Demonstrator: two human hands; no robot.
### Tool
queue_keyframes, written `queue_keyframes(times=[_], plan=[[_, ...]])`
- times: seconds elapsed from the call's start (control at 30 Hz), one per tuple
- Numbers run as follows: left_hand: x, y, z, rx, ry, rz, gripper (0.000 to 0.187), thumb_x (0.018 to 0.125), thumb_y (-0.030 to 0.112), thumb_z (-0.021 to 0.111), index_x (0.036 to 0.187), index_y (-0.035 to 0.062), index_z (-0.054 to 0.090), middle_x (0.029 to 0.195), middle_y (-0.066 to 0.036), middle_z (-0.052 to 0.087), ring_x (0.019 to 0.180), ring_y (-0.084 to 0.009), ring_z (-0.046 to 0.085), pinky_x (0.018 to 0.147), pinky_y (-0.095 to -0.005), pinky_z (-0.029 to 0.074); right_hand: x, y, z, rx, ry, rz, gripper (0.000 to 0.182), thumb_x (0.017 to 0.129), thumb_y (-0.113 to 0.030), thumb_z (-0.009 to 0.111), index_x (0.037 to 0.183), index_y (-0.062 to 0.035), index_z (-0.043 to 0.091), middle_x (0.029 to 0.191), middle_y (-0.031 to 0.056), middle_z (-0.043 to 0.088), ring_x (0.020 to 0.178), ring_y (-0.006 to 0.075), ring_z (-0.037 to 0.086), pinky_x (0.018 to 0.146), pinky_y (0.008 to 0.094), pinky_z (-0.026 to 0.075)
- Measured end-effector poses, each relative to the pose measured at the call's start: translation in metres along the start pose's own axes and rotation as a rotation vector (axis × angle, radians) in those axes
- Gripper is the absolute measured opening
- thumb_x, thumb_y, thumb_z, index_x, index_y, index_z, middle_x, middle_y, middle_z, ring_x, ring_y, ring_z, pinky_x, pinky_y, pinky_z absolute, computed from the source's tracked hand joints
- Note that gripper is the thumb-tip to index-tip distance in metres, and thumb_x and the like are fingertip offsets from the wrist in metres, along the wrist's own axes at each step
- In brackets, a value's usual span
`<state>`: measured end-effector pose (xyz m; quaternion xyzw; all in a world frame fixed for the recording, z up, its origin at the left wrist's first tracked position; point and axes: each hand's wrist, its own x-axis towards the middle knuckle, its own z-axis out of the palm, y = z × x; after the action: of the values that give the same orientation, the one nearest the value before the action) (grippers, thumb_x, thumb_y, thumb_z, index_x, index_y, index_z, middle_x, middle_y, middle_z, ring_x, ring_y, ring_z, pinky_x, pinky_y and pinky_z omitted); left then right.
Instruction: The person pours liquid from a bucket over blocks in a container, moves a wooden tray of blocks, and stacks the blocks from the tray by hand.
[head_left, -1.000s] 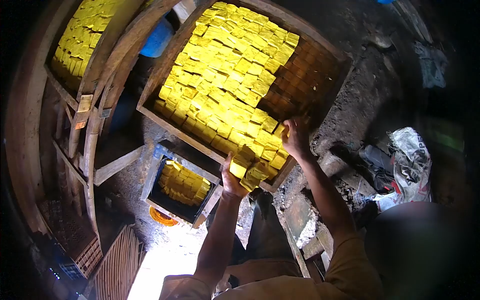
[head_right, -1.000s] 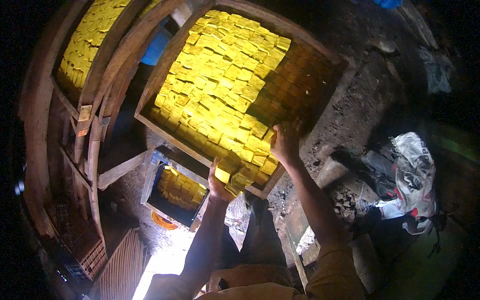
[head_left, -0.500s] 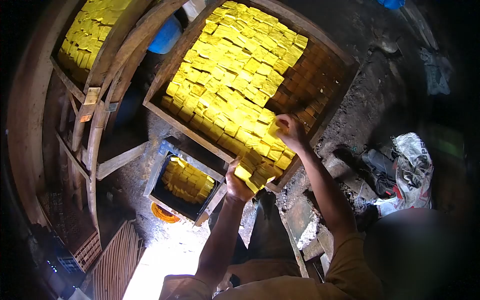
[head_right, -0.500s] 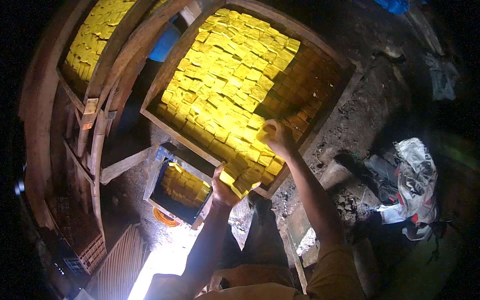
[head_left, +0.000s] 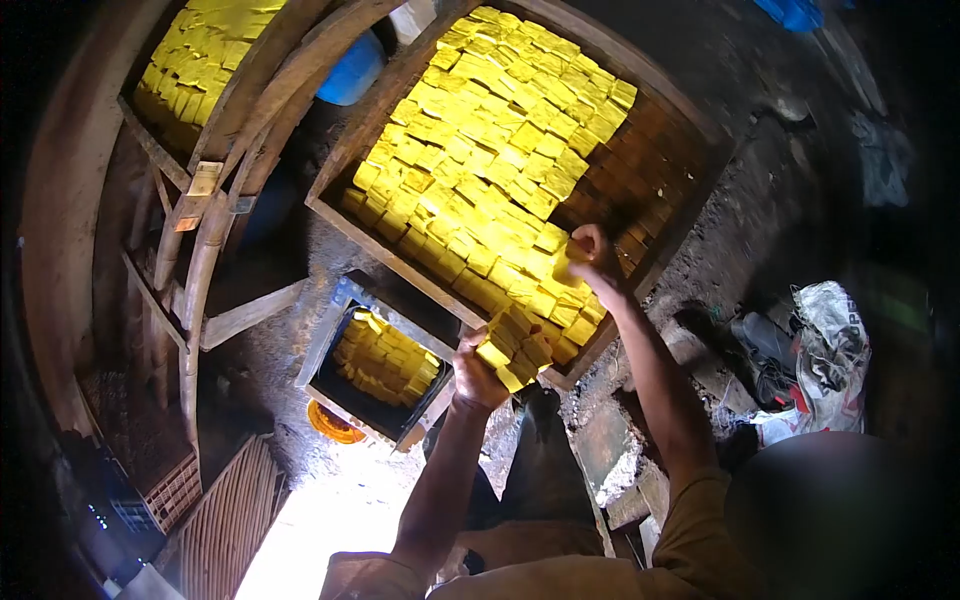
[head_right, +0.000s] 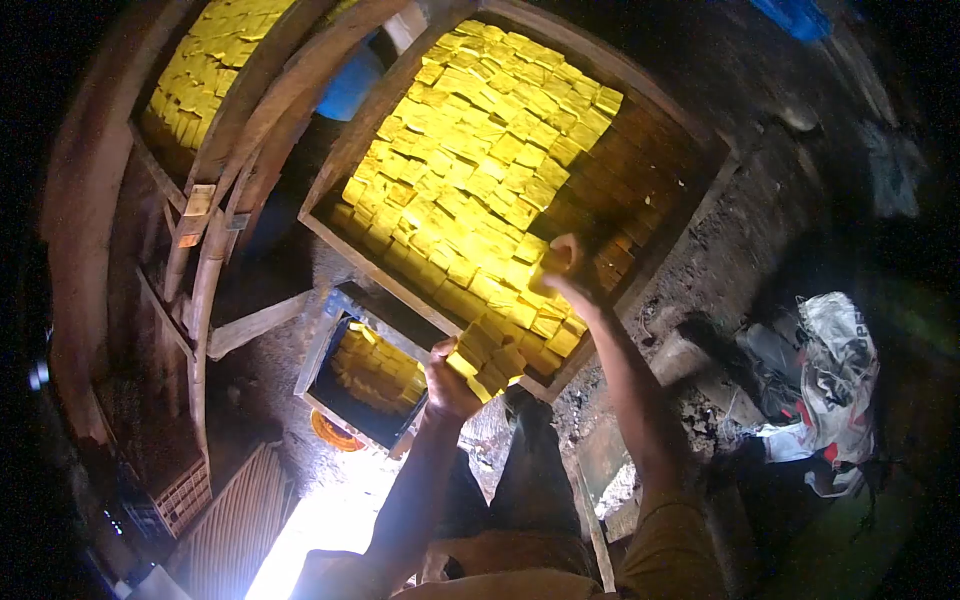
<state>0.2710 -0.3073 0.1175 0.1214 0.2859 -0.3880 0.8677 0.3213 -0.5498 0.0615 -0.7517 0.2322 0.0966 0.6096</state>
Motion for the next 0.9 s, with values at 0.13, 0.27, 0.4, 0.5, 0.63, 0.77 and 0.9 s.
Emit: queue_keyframes(times=[0.13, 0.27, 0.4, 0.5, 0.63, 0.77, 0.9], plan=[[-0.002, 0.002, -0.007, -0.022, -0.071, 0.013, 0.062, 0.081, 0.041, 0.053, 0.125, -0.0020, 0.056, 0.120, -0.020, 0.062, 0.106, -0.0365, 0.062, 0.094, -0.0512, 0.048, 0.023, -0.008, 0.007, -0.150, -0.064, -0.038, 0.048, 0.070, -0.009, 0.064, 0.117, -0.0033, 0.053, 0.116, 0.0143, 0.055, 0.108, 0.0258, 0.053, 0.093, 0.0394, 0.044], [-0.002, 0.011, -0.001, -0.059, 0.011, -0.001, 0.062, 0.080, 0.042, 0.053, 0.124, -0.0010, 0.057, 0.120, -0.018, 0.062, 0.107, -0.0362, 0.061, 0.094, -0.0525, 0.048, 0.033, 0.007, 0.033, -0.954, 0.357, -0.534, 0.044, 0.076, -0.011, 0.059, 0.118, 0.0012, 0.054, 0.125, 0.0210, 0.051, 0.113, 0.0332, 0.052, 0.098, 0.0435, 0.042], [0.006, 0.019, -0.008, 0.050, 0.027, 0.028, 0.062, 0.086, 0.048, 0.050, 0.127, 0.0019, 0.055, 0.119, -0.017, 0.063, 0.107, -0.0345, 0.061, 0.091, -0.0533, 0.049, 0.017, 0.004, 0.043, -0.713, 0.037, -0.297, 0.050, 0.077, -0.015, 0.062, 0.123, -0.0005, 0.049, 0.132, 0.0255, 0.044, 0.123, 0.0417, 0.043, 0.101, 0.0489, 0.039], [0.009, 0.024, 0.004, 0.101, 0.099, 0.039, 0.061, 0.092, 0.051, 0.044, 0.130, 0.0029, 0.051, 0.117, -0.017, 0.062, 0.105, -0.0341, 0.062, 0.090, -0.0517, 0.051, -0.002, -0.020, 0.047, -0.756, 0.000, -0.285, 0.052, 0.076, -0.017, 0.062, 0.125, -0.0072, 0.048, 0.118, 0.0241, 0.047, 0.114, 0.0415, 0.048, 0.093, 0.0476, 0.044], [0.017, 0.030, 0.000, 0.023, 0.038, -0.059, 0.063, 0.090, 0.052, 0.043, 0.127, 0.0021, 0.052, 0.115, -0.020, 0.062, 0.103, -0.0358, 0.063, 0.089, -0.0525, 0.050, 0.029, -0.004, 0.026, -0.459, -0.279, -0.085, 0.037, 0.074, -0.016, 0.060, 0.111, -0.0088, 0.056, 0.108, 0.0114, 0.053, 0.100, 0.0244, 0.055, 0.076, 0.0396, 0.051], [0.022, 0.030, 0.004, 0.078, 0.081, -0.114, 0.062, 0.089, 0.052, 0.044, 0.125, 0.0016, 0.054, 0.114, -0.020, 0.063, 0.100, -0.0367, 0.063, 0.089, -0.0511, 0.051, 0.005, -0.022, 0.000, 0.648, -0.404, 0.175, 0.045, 0.071, -0.011, 0.057, 0.115, -0.0108, 0.049, 0.108, 0.0033, 0.055, 0.099, 0.0164, 0.056, 0.082, 0.0327, 0.050], [0.036, 0.016, 0.004, 0.137, 0.086, -0.214, 0.055, 0.091, 0.047, 0.044, 0.125, 0.0040, 0.053, 0.112, -0.016, 0.064, 0.096, -0.0307, 0.065, 0.085, -0.0469, 0.054, -0.049, -0.080, 0.011, 0.510, -0.461, -0.104, 0.057, 0.062, -0.017, 0.073, 0.114, -0.0076, 0.049, 0.113, 0.0089, 0.052, 0.110, 0.0201, 0.051, 0.086, 0.0356, 0.048]])
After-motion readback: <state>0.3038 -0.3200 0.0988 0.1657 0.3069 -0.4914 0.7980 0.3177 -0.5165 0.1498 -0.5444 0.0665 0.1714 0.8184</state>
